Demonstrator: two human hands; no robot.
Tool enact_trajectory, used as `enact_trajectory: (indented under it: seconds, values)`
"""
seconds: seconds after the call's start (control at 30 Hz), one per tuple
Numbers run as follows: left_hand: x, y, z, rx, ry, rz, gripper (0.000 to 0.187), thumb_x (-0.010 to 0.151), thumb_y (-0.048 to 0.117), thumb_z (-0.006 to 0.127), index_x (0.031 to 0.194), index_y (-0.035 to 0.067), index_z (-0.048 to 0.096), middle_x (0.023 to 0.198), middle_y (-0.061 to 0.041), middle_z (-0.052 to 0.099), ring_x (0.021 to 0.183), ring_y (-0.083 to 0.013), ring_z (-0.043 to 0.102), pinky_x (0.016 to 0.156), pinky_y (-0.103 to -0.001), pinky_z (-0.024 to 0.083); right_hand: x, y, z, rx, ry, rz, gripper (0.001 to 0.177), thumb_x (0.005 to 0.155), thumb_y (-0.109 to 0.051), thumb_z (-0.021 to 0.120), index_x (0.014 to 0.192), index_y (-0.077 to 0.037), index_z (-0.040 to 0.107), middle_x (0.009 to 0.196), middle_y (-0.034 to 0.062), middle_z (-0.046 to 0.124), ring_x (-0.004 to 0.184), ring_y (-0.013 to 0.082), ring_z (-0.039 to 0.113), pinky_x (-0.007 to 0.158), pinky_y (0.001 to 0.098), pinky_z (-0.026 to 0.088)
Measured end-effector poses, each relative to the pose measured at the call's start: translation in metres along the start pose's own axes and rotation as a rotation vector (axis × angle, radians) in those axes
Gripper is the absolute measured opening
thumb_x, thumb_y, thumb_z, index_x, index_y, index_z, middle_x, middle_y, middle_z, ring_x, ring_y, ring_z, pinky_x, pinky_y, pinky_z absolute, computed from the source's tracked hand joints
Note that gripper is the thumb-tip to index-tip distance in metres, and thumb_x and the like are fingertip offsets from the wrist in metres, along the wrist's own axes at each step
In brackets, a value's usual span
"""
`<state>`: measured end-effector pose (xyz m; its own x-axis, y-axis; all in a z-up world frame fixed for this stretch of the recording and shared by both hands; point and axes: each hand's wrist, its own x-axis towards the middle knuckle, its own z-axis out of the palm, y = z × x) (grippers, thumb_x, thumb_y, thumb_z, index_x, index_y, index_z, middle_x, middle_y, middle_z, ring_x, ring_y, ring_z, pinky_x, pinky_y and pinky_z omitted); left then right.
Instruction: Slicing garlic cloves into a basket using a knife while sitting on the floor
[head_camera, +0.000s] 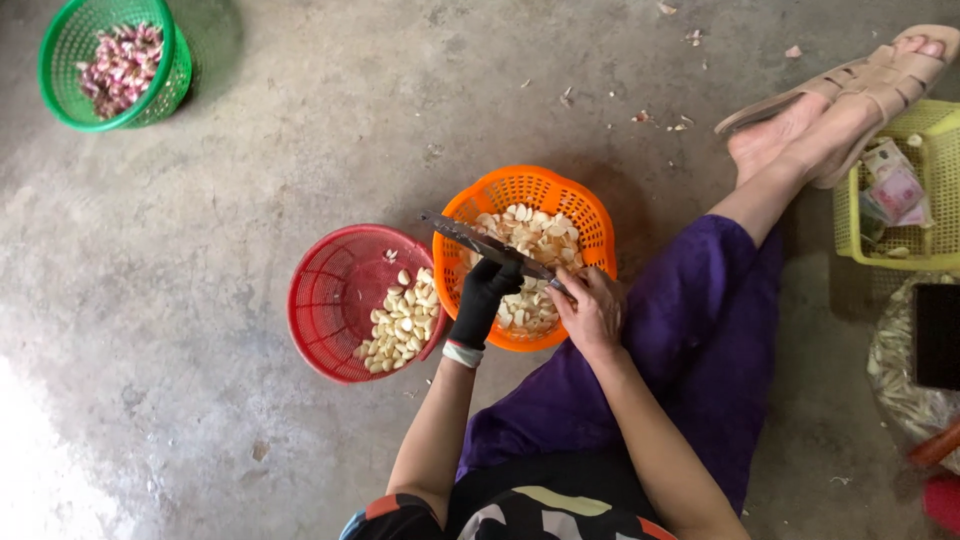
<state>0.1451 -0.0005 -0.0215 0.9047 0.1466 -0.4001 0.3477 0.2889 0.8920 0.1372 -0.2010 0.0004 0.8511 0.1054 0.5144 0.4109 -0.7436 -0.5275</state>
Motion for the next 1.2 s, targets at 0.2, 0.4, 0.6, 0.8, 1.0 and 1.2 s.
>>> enact_trajectory:
  seconds: [0.2,0.4,0.6,0.8,1.0,1.2]
  values:
    - [-0.015,0.028,-0.038,0.962,0.179,0.364,0.026,0.094,0.035,0.071,0.116,0.022,0.073,0.1,-0.008,0.076,0.094,-0.0345,0.072,0.082,-0.046,0.06,0.0,-0.008,-0.005,0.149,0.018,0.061,0.03,0.085,-0.029,0.086,0.108,-0.011,0.077,0.082,0.0087,0.064,0.073,0.0282,0.068,0.064,0.0358,0.055]
    - [0.061,-0.031,-0.177,1.289,0.64,0.189,0.026,0.087,0.035,0.073,0.105,0.017,0.075,0.082,-0.013,0.071,0.082,-0.0359,0.072,0.075,-0.046,0.059,0.006,-0.024,-0.01,0.32,-0.033,0.215,0.03,0.091,-0.018,0.081,0.112,0.003,0.074,0.087,0.0242,0.07,0.081,0.0411,0.071,0.068,0.0453,0.057]
    - [0.074,-0.019,-0.173,1.61,0.662,0.062,0.013,0.083,0.032,0.072,0.088,0.02,0.076,0.073,-0.006,0.071,0.073,-0.0277,0.073,0.064,-0.04,0.057,0.006,-0.025,-0.008,0.318,-0.15,0.308,0.037,0.091,-0.026,0.08,0.116,0.0,0.075,0.097,0.0235,0.074,0.091,0.0382,0.073,0.077,0.0434,0.06]
    - [0.051,-0.005,-0.174,0.774,0.575,0.119,0.025,0.083,0.022,0.08,0.102,0.008,0.07,0.088,-0.013,0.071,0.086,-0.0301,0.07,0.075,-0.043,0.057,0.009,-0.034,-0.011,0.41,-0.415,0.463,0.044,0.097,-0.042,0.071,0.124,-0.008,0.074,0.103,0.0204,0.076,0.096,0.0362,0.073,0.081,0.0435,0.06]
    - [-0.012,0.064,-0.076,-0.319,0.254,0.074,0.015,0.09,0.006,0.072,0.103,0.003,0.065,0.085,-0.006,0.067,0.075,-0.0139,0.068,0.07,-0.028,0.06,0.022,-0.064,-0.019,0.487,-0.556,0.414,0.045,0.099,-0.041,0.064,0.134,-0.013,0.069,0.107,0.0212,0.076,0.098,0.0368,0.073,0.082,0.0452,0.06]
    - [-0.027,0.096,-0.027,-0.543,0.282,-0.089,0.012,0.09,0.007,0.071,0.084,0.005,0.061,0.064,-0.011,0.064,0.051,-0.0172,0.062,0.051,-0.025,0.053,0.015,-0.055,-0.024,0.416,-0.577,0.388,0.049,0.101,-0.043,0.059,0.142,-0.016,0.064,0.112,0.019,0.075,0.102,0.0346,0.072,0.086,0.0428,0.059]
